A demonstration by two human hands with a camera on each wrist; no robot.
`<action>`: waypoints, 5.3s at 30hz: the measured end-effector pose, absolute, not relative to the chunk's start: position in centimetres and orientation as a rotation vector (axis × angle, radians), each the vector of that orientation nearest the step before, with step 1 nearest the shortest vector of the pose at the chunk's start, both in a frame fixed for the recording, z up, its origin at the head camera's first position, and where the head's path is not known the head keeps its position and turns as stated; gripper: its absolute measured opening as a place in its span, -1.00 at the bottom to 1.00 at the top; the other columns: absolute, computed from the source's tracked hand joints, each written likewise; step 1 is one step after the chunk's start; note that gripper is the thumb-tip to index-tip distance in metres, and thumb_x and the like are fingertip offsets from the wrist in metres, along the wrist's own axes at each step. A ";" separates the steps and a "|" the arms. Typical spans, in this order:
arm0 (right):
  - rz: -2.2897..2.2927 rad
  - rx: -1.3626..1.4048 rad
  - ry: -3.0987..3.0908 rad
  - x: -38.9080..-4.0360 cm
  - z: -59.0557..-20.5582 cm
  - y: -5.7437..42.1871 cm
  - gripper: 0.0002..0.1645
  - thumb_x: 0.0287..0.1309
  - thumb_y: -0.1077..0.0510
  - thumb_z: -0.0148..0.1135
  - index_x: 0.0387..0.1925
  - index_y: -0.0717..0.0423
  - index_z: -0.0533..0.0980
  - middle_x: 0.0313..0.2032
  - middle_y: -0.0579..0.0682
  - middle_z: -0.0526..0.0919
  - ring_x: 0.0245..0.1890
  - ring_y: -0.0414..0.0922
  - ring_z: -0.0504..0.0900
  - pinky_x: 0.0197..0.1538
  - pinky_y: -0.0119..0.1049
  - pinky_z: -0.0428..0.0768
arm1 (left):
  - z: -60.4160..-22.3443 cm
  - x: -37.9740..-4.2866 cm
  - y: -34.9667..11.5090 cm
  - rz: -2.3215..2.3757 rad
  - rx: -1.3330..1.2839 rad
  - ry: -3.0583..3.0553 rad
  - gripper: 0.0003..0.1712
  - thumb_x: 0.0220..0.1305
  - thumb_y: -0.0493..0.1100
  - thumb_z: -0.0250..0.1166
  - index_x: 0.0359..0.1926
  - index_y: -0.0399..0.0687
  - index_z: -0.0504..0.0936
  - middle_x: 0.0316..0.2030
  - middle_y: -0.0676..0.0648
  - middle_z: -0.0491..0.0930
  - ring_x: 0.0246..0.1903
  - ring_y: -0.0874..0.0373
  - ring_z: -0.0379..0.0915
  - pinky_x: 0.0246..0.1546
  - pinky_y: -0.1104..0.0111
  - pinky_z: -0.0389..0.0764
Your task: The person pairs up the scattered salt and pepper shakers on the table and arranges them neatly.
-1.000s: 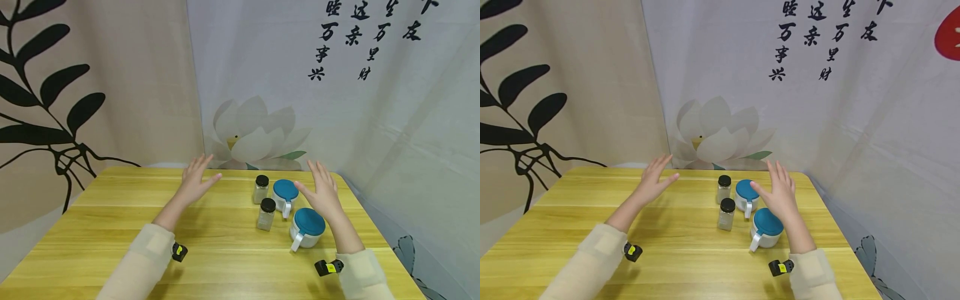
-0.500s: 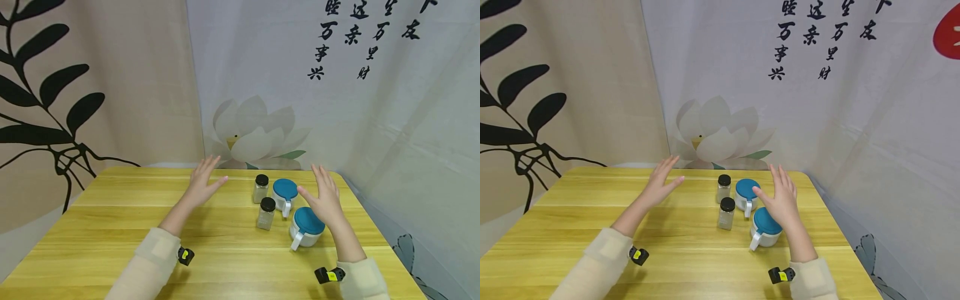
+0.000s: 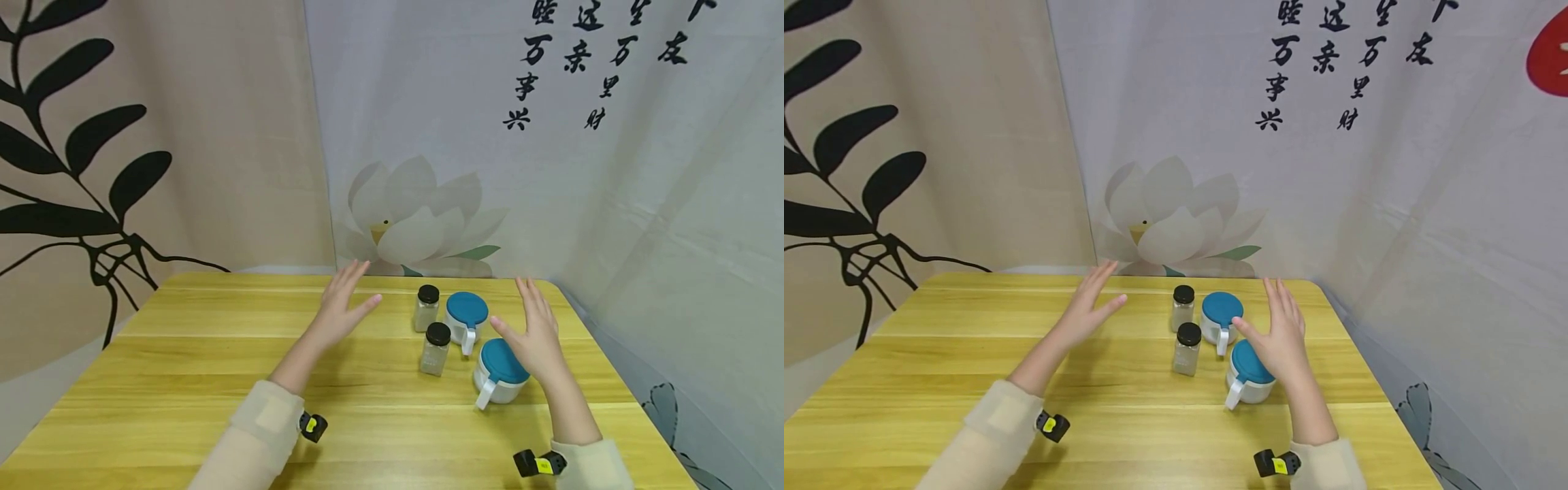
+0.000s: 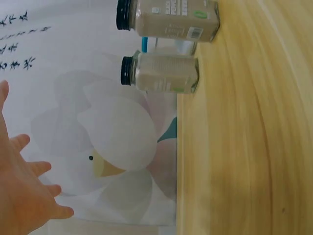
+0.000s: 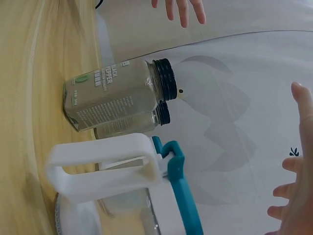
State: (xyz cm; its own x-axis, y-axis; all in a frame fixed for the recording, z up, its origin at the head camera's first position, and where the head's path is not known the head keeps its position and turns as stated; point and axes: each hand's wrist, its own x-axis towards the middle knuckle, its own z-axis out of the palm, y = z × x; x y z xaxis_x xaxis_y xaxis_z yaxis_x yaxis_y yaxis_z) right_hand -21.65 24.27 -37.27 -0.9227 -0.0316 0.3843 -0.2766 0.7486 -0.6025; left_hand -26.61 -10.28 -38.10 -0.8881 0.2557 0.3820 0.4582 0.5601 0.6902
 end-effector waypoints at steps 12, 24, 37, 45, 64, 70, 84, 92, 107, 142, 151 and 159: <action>1.041 0.185 -2.565 -20.8 -37.9 24.5 0.06 0.19 -0.21 0.22 0.51 0.02 -0.10 0.46 0.22 -0.15 0.39 0.34 -0.20 0.21 0.44 -0.24 | -39.2 -26.0 -9.0 -1.339 -0.586 -2.536 -0.17 0.32 0.23 0.13 0.50 0.21 0.02 0.48 0.01 -0.19 0.43 -0.09 -0.41 0.15 -0.38 -0.19; 1.106 0.165 -2.523 -19.8 -38.6 24.9 0.05 0.16 -0.15 0.27 0.51 -0.06 -0.09 0.47 0.15 -0.14 0.41 0.28 -0.18 0.16 0.49 -0.16 | -40.3 -25.7 -7.8 -1.443 -0.599 -2.495 -0.18 0.33 0.18 0.16 0.49 0.19 0.05 0.47 0.01 -0.11 0.43 -0.11 -0.31 0.16 -0.33 -0.08; 1.162 0.161 -2.499 -18.6 -40.0 25.4 0.05 0.15 0.01 0.32 0.51 -0.07 -0.09 0.46 0.19 -0.11 0.40 0.28 -0.15 0.13 0.50 -0.07 | -41.2 -25.3 -6.4 -1.559 -0.589 -2.457 -0.19 0.30 0.14 0.22 0.48 0.27 0.07 0.46 0.12 -0.07 0.42 0.00 -0.22 0.19 -0.26 -0.01; 1.180 0.123 -2.532 -17.9 -40.7 25.2 0.08 0.15 0.02 0.33 0.51 -0.07 -0.13 0.46 0.20 -0.13 0.41 0.28 -0.16 0.13 0.50 -0.04 | -41.9 -24.9 -5.8 -1.622 -0.591 -2.442 -0.18 0.28 0.20 0.21 0.47 0.31 0.07 0.46 0.08 -0.06 0.41 -0.05 -0.16 0.17 -0.28 0.03; 1.263 0.058 -2.538 -17.3 -42.3 25.4 0.17 0.11 0.01 0.38 0.51 -0.03 -0.19 0.45 0.22 -0.11 0.40 0.28 -0.11 0.16 0.44 0.02 | -42.9 -24.7 -4.5 -1.758 -0.586 -2.391 -0.17 0.24 0.18 0.27 0.45 0.27 0.13 0.44 0.06 0.03 0.40 -0.06 -0.09 0.21 -0.23 0.04; 1.257 0.061 -2.562 -17.2 -42.8 25.5 0.20 0.10 -0.02 0.39 0.51 0.00 -0.21 0.45 0.23 -0.11 0.39 0.29 -0.10 0.18 0.42 0.03 | -43.4 -24.7 -4.1 -1.801 -0.579 -2.404 -0.19 0.23 0.17 0.28 0.44 0.38 0.13 0.45 0.04 0.03 0.39 -0.03 -0.08 0.21 -0.22 0.06; 1.301 0.066 -2.589 -17.2 -43.6 25.9 0.24 0.08 -0.07 0.40 0.51 0.02 -0.23 0.46 0.19 -0.11 0.39 0.27 -0.07 0.20 0.39 0.03 | -42.3 -23.6 -3.6 -1.934 -0.548 -2.410 -0.22 0.29 -0.05 0.29 0.45 0.13 0.16 0.44 -0.10 0.04 0.39 -0.15 -0.11 0.21 -0.24 0.04; 1.307 0.067 -2.599 -17.3 -44.0 25.8 0.24 0.05 -0.09 0.42 0.50 0.07 -0.19 0.45 0.22 -0.07 0.39 0.27 -0.05 0.21 0.37 0.04 | -44.8 -24.8 -2.9 -1.941 -0.505 -2.432 -0.21 0.21 0.11 0.33 0.41 0.30 0.21 0.43 -0.02 0.07 0.40 -0.10 -0.10 0.22 -0.22 0.03; 1.350 0.078 -2.620 -17.5 -44.8 26.1 0.20 0.09 -0.06 0.39 0.49 0.16 -0.17 0.42 0.29 -0.03 0.37 0.30 -0.02 0.21 0.37 0.03 | -45.2 -24.6 -1.7 -1.951 -0.506 -2.502 -0.12 0.14 0.13 0.39 0.43 0.17 0.21 0.41 -0.06 0.11 0.38 -0.14 -0.04 0.20 -0.25 0.04; 1.485 -0.016 -2.627 -18.0 -46.4 26.0 0.28 0.00 0.01 0.47 0.49 0.10 -0.21 0.39 0.38 -0.01 0.32 0.36 0.08 0.22 0.33 0.10 | -46.3 -25.9 0.4 -1.997 -0.611 -2.401 -0.19 0.13 -0.06 0.44 0.37 -0.06 0.31 0.24 -0.11 0.39 0.24 -0.11 0.24 0.21 -0.10 0.17; 1.530 -0.066 -2.607 -18.1 -46.5 25.9 0.30 -0.04 0.03 0.49 0.49 0.09 -0.20 0.38 0.39 0.02 0.32 0.35 0.09 0.23 0.33 0.08 | -45.2 -25.2 0.5 -2.119 -0.611 -2.325 -0.26 0.16 -0.21 0.41 0.33 -0.19 0.33 0.19 -0.23 0.43 0.18 -0.16 0.31 0.14 -0.09 0.30; 1.551 -0.090 -2.582 -18.1 -46.7 25.9 0.31 -0.07 0.04 0.51 0.49 0.10 -0.18 0.37 0.39 0.04 0.33 0.34 0.08 0.24 0.32 0.05 | -43.2 -23.6 0.4 -2.100 -0.590 -2.342 -0.34 0.17 -0.24 0.39 0.29 -0.22 0.39 0.13 -0.28 0.46 0.12 -0.20 0.35 0.08 -0.10 0.36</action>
State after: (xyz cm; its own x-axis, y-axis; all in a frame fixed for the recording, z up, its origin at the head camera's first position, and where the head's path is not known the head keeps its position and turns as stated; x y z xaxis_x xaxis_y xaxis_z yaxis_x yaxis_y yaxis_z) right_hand -18.12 25.85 -46.69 -0.9900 0.1171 0.0790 -0.0147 0.4707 -0.8822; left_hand -23.63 0.42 -43.22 -0.9304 0.3080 0.1988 0.2311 0.0718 0.9703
